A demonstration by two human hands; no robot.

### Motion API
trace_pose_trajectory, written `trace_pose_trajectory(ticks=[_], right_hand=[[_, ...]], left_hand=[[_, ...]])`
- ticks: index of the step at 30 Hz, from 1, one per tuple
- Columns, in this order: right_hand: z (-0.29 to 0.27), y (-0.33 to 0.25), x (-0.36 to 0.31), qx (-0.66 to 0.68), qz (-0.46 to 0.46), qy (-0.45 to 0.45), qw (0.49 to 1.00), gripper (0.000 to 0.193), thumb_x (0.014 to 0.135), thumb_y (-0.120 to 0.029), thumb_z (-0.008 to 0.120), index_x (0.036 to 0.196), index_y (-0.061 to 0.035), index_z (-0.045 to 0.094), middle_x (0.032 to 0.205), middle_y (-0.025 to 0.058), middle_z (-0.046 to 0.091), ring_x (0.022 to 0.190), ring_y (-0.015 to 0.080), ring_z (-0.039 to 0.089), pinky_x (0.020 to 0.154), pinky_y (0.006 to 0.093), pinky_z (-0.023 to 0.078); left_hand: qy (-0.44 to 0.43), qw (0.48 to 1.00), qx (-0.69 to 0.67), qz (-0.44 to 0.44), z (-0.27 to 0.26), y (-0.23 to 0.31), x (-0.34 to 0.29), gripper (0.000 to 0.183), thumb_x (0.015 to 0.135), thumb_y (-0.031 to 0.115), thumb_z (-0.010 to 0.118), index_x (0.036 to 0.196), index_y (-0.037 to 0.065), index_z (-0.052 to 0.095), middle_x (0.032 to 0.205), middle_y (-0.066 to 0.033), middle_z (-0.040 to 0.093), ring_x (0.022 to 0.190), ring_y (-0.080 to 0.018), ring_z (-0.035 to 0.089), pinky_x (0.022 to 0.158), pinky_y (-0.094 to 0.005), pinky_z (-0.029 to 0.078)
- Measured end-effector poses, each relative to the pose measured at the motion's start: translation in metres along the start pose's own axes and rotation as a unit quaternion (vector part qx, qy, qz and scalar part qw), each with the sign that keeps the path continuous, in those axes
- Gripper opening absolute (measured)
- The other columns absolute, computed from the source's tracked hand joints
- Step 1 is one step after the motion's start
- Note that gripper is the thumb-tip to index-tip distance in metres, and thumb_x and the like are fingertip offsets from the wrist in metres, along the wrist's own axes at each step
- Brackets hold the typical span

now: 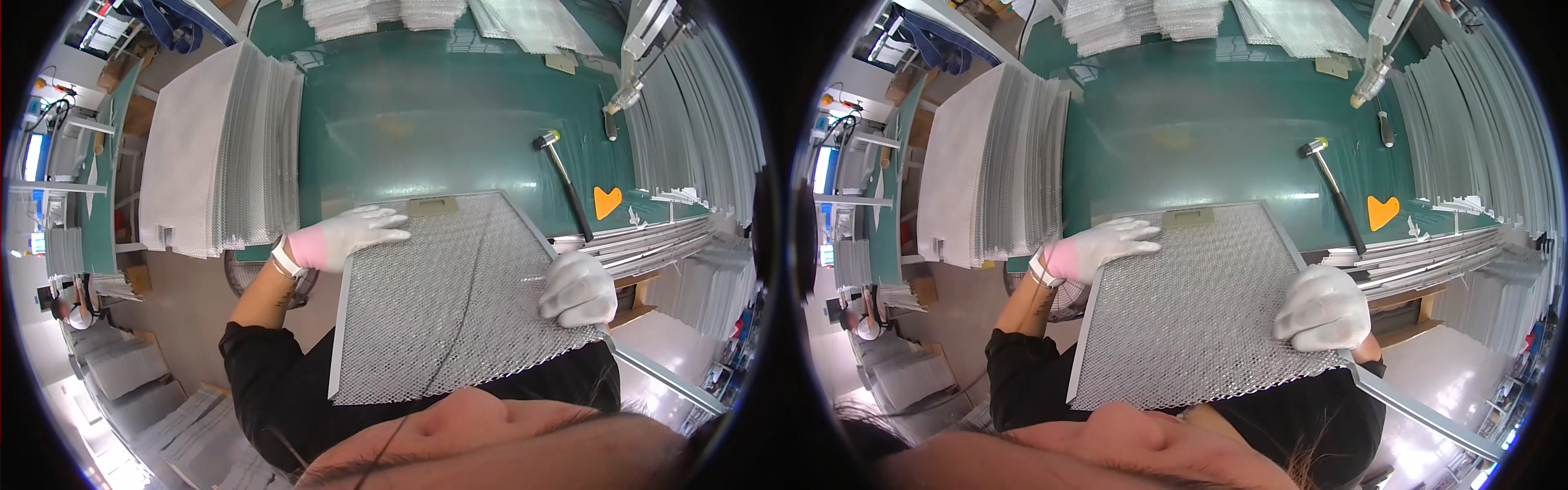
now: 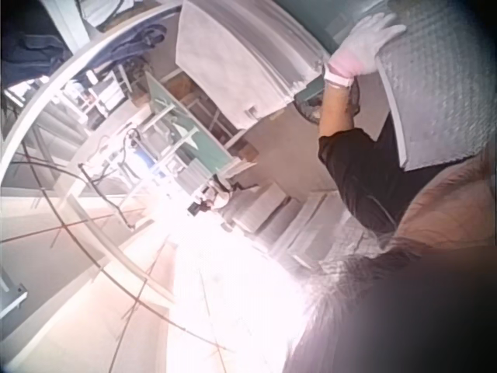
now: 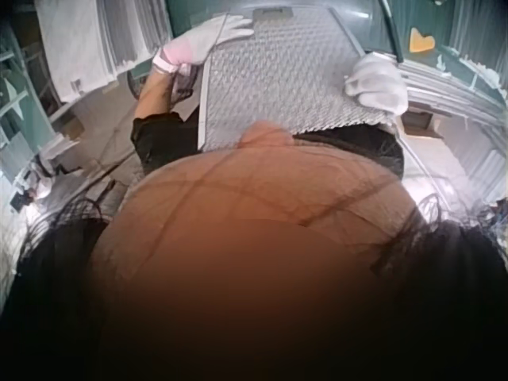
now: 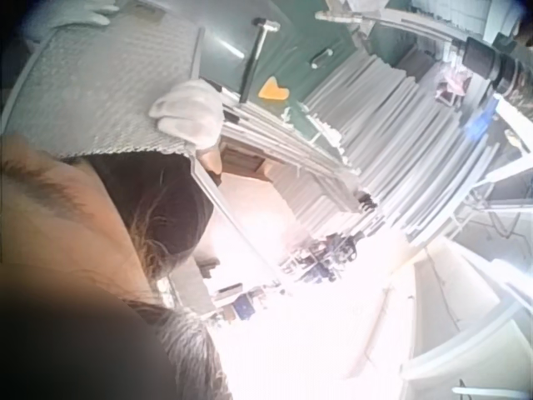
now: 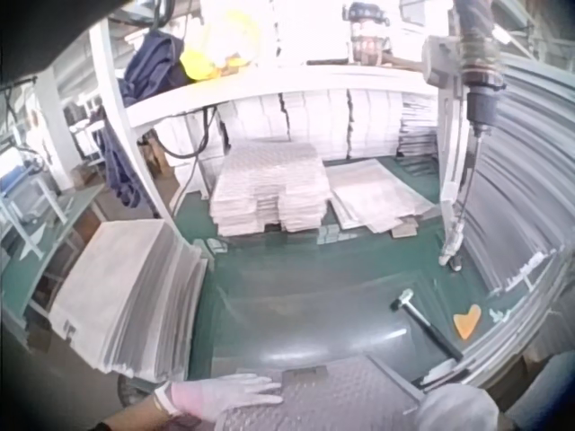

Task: Assembling metal mesh air filters by placing the mesh screen into a metal frame and securing it with screws using an electric screwdriver.

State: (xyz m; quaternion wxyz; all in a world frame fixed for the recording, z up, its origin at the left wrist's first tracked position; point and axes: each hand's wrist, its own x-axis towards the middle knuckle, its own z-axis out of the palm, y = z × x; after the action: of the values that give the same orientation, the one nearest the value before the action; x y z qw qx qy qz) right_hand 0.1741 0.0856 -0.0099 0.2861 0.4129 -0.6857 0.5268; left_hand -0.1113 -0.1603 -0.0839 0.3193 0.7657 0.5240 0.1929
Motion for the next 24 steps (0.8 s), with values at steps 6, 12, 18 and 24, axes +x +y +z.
trace_pose_trajectory(ticks=[6, 12, 18, 24], right_hand=[[0.007, 0.001, -0.007, -0.012, -0.009, 0.03, 0.999, 0.08, 0.102, -0.059, 0.02, 0.072, 0.0027, 0.062, 0.081, 0.0185, 0.068, 0.065, 0.0276, 0.066, 0.051, 0.0344, 0.049], [0.014, 0.003, -0.009, -0.029, -0.019, 0.066, 0.997, 0.086, 0.1, -0.064, 0.016, 0.073, 0.0026, 0.063, 0.079, 0.0188, 0.068, 0.067, 0.0272, 0.067, 0.054, 0.0355, 0.051], [0.019, -0.007, -0.005, -0.064, 0.051, 0.112, 0.99, 0.064, 0.1, -0.054, 0.039, 0.071, -0.0022, 0.063, 0.076, 0.0137, 0.069, 0.065, 0.0255, 0.066, 0.055, 0.0346, 0.051], [0.021, -0.011, 0.003, -0.091, 0.123, 0.236, 0.96, 0.04, 0.09, -0.039, 0.064, 0.07, -0.0043, 0.061, 0.07, 0.0105, 0.067, 0.06, 0.0243, 0.063, 0.054, 0.0343, 0.05]], left_hand=[[0.0, 0.999, 0.025, -0.023, 0.006, -0.024, 0.003, 0.063, 0.081, 0.032, 0.067, 0.137, 0.01, 0.05, 0.141, -0.0216, 0.048, 0.132, -0.0386, 0.044, 0.112, -0.0498, 0.032], [-0.01, 0.993, 0.108, -0.04, 0.003, -0.017, 0.005, 0.06, 0.077, 0.021, 0.066, 0.135, 0.014, 0.05, 0.146, -0.017, 0.044, 0.136, -0.0421, 0.037, 0.113, -0.0506, 0.03], [-0.076, 0.989, 0.12, -0.051, 0.0, -0.02, 0.01, 0.067, 0.071, 0.014, 0.069, 0.135, 0.016, 0.048, 0.147, -0.0156, 0.042, 0.139, -0.0442, 0.03, 0.116, -0.0513, 0.026], [-0.024, 0.996, 0.055, -0.064, 0.002, -0.02, 0.013, 0.059, 0.077, 0.016, 0.067, 0.133, 0.007, 0.05, 0.131, -0.0171, 0.053, 0.126, -0.037, 0.047, 0.108, -0.0492, 0.036]])
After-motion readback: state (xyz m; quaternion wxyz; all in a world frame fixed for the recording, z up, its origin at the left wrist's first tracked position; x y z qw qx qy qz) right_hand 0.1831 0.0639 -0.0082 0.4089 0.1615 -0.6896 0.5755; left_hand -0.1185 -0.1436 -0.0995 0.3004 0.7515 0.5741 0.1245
